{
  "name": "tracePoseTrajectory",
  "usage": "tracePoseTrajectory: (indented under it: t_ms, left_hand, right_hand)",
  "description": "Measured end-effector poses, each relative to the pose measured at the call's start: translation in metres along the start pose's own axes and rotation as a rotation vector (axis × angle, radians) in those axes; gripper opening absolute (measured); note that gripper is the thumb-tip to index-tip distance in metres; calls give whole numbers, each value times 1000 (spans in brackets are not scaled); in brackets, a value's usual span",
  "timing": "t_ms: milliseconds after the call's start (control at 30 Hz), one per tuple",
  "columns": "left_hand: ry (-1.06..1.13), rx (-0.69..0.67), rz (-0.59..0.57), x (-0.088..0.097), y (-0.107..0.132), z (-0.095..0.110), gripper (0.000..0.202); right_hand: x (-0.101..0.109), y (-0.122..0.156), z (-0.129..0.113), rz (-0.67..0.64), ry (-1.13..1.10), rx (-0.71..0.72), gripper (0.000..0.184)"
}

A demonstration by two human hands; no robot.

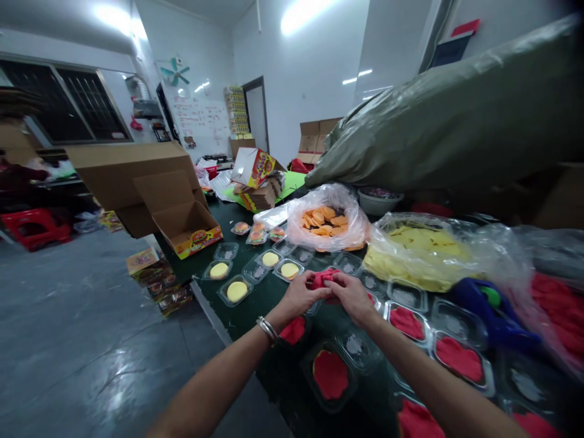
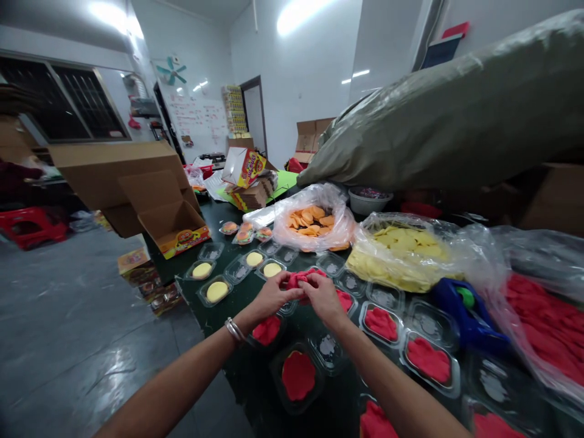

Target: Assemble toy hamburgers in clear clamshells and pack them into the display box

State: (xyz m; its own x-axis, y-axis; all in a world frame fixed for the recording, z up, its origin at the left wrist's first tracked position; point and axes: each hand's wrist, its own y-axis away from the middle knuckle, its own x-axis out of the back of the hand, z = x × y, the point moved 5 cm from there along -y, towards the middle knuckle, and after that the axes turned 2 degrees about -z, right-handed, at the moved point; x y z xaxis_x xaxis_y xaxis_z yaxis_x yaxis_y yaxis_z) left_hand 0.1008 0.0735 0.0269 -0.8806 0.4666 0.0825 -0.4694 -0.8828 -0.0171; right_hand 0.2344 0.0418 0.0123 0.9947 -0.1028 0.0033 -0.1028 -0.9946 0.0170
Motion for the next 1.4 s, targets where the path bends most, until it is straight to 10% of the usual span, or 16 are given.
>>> tracePoseTrajectory:
  t_ms: [233, 633, 1000, 1267, 1400]
  left_hand:
    - [18, 2, 151, 18, -10, -1, 9]
    - [255, 69, 96, 17, -8, -21, 42]
    - [511, 179, 68, 58, -14, -22, 28]
    - [236, 82, 3, 74, -57, 28, 38]
    - [-107, 78, 80, 90, -74, 21, 32]
  right_hand:
    - [6, -1, 5, 3, -32, -37, 16]
    - [-13, -10, 2, -49, 68, 66, 26]
    - [-12, -11, 2, -92, -104, -72, 22]
    - [-35, -77, -23, -146, -24, -61, 26]
    - [-40, -105, -25, -60, 195, 43, 12]
